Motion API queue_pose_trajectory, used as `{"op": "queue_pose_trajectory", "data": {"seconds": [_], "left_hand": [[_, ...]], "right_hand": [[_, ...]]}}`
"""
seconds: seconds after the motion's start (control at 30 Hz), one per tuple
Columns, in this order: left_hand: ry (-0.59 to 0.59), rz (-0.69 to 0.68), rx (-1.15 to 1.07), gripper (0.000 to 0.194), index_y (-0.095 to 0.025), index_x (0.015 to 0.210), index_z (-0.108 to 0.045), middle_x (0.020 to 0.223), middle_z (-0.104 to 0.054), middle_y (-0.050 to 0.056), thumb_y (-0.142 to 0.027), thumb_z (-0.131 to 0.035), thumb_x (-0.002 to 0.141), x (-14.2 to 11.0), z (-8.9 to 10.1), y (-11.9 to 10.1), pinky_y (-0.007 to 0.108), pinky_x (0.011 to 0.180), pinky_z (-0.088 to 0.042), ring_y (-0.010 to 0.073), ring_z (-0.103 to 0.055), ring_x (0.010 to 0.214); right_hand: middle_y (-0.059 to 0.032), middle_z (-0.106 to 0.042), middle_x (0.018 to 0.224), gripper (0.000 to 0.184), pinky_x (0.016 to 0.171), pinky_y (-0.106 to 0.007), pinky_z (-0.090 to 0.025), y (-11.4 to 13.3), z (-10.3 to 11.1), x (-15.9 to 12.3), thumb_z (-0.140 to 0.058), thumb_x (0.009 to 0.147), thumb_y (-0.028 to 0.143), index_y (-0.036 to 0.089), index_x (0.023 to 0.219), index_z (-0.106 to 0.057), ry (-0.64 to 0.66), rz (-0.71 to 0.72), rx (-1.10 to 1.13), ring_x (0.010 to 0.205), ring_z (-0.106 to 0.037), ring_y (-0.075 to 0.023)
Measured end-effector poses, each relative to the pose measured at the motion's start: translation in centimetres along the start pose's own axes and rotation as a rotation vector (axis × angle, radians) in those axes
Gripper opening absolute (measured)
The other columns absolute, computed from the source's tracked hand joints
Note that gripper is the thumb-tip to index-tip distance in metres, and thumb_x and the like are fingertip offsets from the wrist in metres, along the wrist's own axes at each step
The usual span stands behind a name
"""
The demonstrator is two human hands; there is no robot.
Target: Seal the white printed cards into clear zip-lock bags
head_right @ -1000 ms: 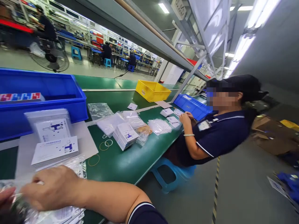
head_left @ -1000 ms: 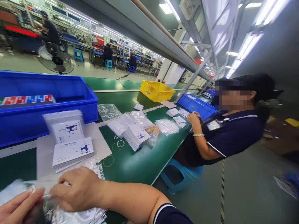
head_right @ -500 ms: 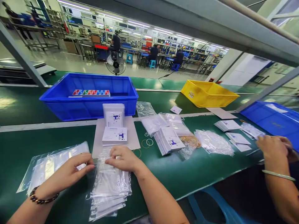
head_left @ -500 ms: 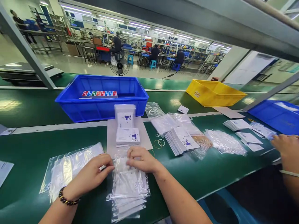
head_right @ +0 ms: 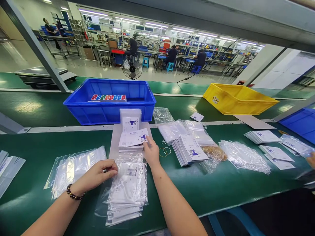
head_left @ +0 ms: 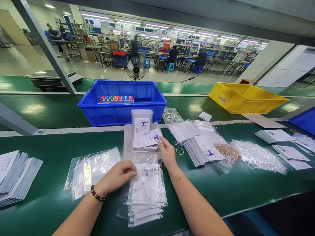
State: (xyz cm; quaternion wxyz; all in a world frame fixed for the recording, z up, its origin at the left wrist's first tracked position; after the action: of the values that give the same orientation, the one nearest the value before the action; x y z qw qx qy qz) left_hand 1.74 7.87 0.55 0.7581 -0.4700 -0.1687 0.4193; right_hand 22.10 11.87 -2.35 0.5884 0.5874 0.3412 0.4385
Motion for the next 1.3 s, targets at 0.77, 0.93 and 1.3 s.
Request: {"op": "queue_pose_trajectory", "data": {"seconds": [0.77, 0.93, 1.3], "left_hand": [[-0.254, 0.022, -0.49, 0.021, -0.016, 0.074, -0.062, 0.083, -0.055, 0.004, -0.036, -0.064, 0.068, 0.5, 0.1, 0.7, 0.025, 0.057, -0.042, 0.0121, -0.049, 0.064], [-0.196, 0.2, -0.615, 0.03, -0.014, 0.079, -0.057, 0.067, -0.056, 0.0, -0.038, -0.067, 0.063, 0.6, -0.7, 2.1, 0.024, 0.054, -0.041, 0.01, -0.048, 0.055], [-0.267, 0.171, -0.498, 0.022, -0.015, 0.061, -0.054, 0.051, -0.048, -0.004, -0.035, -0.062, 0.064, 0.4, -0.1, 1.5, 0.021, 0.049, -0.034, 0.0084, -0.042, 0.049]], "right_hand": [[0.0007, -0.057, 0.067, 0.013, 0.065, -0.025, -0.042, 4.1, -6.2, -6.4, -0.061, 0.07, 0.027, 0.016, 0.065, -0.066, 0.954, -0.05, -0.035, 0.065, -0.053, -0.0109], [0.0029, -0.054, 0.063, 0.011, 0.057, -0.023, -0.04, 3.8, -5.7, -5.9, -0.062, 0.069, 0.027, 0.016, 0.073, -0.065, 0.808, -0.16, 0.071, 0.057, -0.048, -0.0091], [0.0035, -0.051, 0.056, 0.011, 0.055, -0.022, -0.039, 4.0, -5.5, -5.6, -0.056, 0.066, 0.015, 0.016, 0.055, -0.055, 0.703, -0.064, -0.097, 0.055, -0.047, -0.0091]]}}
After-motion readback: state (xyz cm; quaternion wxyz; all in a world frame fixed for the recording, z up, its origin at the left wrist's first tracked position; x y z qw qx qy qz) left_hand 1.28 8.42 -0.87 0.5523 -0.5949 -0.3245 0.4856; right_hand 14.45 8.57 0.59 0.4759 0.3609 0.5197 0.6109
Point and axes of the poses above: each hand's wrist, its own x-axis towards the middle knuckle, its own z-axis out of the back of the hand, y = z × x, the point moved 8 cm from there along x, towards the middle knuckle
